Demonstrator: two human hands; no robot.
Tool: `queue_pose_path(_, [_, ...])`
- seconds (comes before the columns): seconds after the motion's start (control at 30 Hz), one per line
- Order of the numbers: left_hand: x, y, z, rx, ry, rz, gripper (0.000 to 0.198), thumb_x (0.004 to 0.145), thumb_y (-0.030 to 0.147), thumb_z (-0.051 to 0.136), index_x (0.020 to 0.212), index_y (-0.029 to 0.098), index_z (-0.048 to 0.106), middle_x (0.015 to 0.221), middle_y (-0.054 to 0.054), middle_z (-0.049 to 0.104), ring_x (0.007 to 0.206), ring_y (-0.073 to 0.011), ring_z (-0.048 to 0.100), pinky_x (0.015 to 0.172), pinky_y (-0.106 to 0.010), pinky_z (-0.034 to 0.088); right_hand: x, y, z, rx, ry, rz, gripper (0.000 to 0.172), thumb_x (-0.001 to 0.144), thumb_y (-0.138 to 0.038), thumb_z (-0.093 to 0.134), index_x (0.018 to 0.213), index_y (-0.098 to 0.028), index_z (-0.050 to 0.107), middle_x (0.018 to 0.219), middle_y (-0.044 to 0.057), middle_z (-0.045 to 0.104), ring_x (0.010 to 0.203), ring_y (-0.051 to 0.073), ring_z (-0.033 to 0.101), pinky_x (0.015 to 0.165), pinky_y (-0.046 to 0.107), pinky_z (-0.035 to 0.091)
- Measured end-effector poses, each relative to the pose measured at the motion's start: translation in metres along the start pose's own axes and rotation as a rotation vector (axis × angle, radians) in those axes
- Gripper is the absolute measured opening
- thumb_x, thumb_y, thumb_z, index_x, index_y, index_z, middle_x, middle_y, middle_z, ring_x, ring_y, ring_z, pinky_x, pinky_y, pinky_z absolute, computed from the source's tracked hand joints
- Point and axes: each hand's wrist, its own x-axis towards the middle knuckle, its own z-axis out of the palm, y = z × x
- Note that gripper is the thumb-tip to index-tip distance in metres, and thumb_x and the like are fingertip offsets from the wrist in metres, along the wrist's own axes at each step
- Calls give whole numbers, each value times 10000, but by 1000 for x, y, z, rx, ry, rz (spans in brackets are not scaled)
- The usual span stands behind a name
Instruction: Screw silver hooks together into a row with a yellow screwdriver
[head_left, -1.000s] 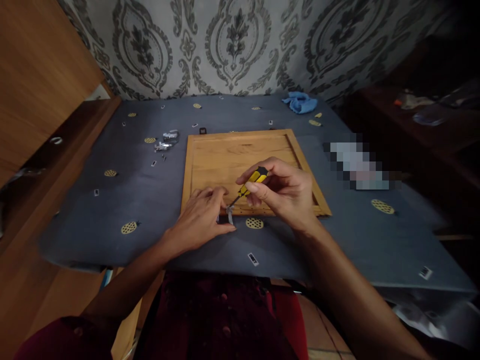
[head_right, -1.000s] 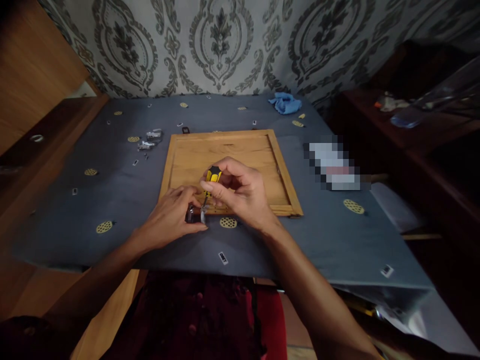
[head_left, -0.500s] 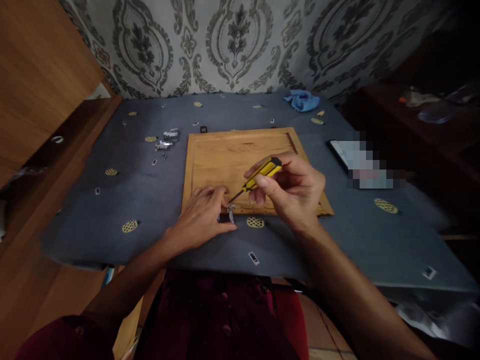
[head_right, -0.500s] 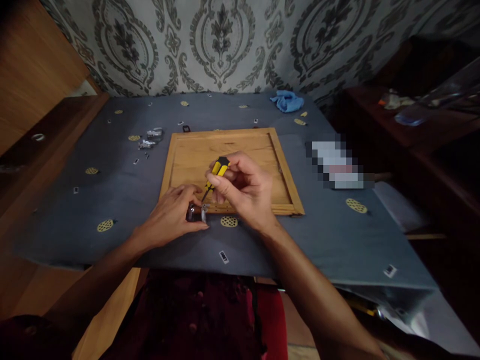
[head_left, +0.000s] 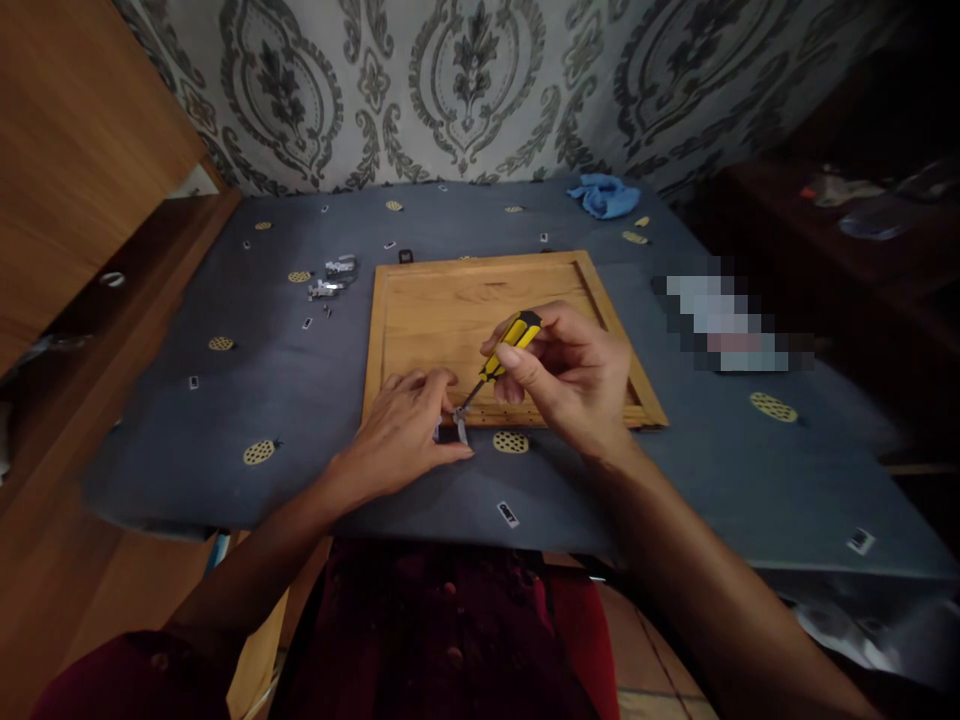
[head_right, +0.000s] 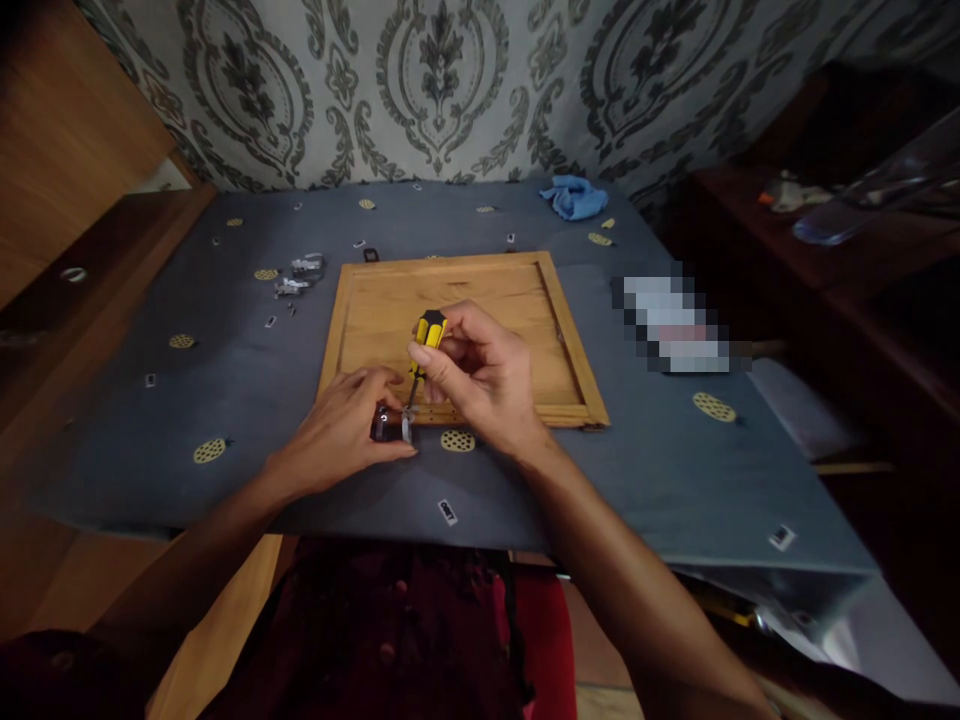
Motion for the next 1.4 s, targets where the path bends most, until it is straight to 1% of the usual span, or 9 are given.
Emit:
queue_pose_path(0.1, [0,0,0,5,-1,-4,556,736,302,878,1103,210,470,1035,-52,700,1070,-312,643,923,-476,464,0,1,1,1,-17,8,271,827,-406,808,840,-233,600,577,-81,545,419,81,548,398,220,459])
queue_pose_path(0.23, [0,1,0,9,-8,-10,561,728,311,886,1082,218,461,1034,-47,697,1061,-311,644,926,-479,465,0,1,1,6,-37,31,304,827,-439,799,857,-233,578,649,-62,604,446,76,553,416,221,467])
queue_pose_path(0.33, [0,0,0,12,-5,-5,563,729,319,888,1078,220,458,1046,-50,693,1073,-312,642,928,-478,466,0,-1,1,17,-55,57,363,782,-461,832,850,-239,553,724,-46,655,491,75,567,434,215,465])
queue_pose_path(0.43, [0,-1,0,12,11,1,560,733,330,884,1080,221,459,1045,-46,691,1059,-308,645,926,-479,468,1,-2,0,50,-84,64,388,752,-433,863,837,-238,539,729,-52,661,516,76,576,458,209,476])
queue_pose_path(0.6, [0,-2,1,1,8,9,529,735,321,880,1033,225,453,1029,-40,691,1058,-303,650,921,-472,469,1,-5,-4,-10,-145,95,287,859,-452,762,970,-206,665,772,-25,659,544,78,600,532,230,532])
queue_pose_path(0.73, [0,-1,0,-6,20,13,523,738,309,875,1036,228,453,1024,-40,692,1074,-304,646,931,-478,469,2,-6,-5,-16,-182,80,265,860,-445,758,902,-188,706,729,-21,639,531,77,590,505,224,508])
queue_pose_path(1.0, [0,1,0,-5,9,-1,503,752,292,855,1064,226,466,1038,-42,682,1077,-305,644,938,-484,473,2,-3,-1,26,-123,87,343,710,-417,892,750,-203,627,634,-59,586,482,71,568,436,201,463])
queue_pose_path(1.27, [-2,-3,1,2,31,26,562,746,318,873,1119,218,464,1043,-45,683,1053,-300,640,933,-473,475,0,-4,1,14,-126,64,328,766,-409,854,722,-206,601,644,-59,573,463,65,562,428,203,467])
queue_pose_path(1.4, [-2,-1,0,-3,25,16,532,749,319,868,1083,221,465,1029,-38,685,1058,-299,641,925,-465,472,0,-2,1,4,-119,76,272,811,-427,811,812,-203,657,727,-44,596,475,55,559,433,205,476])
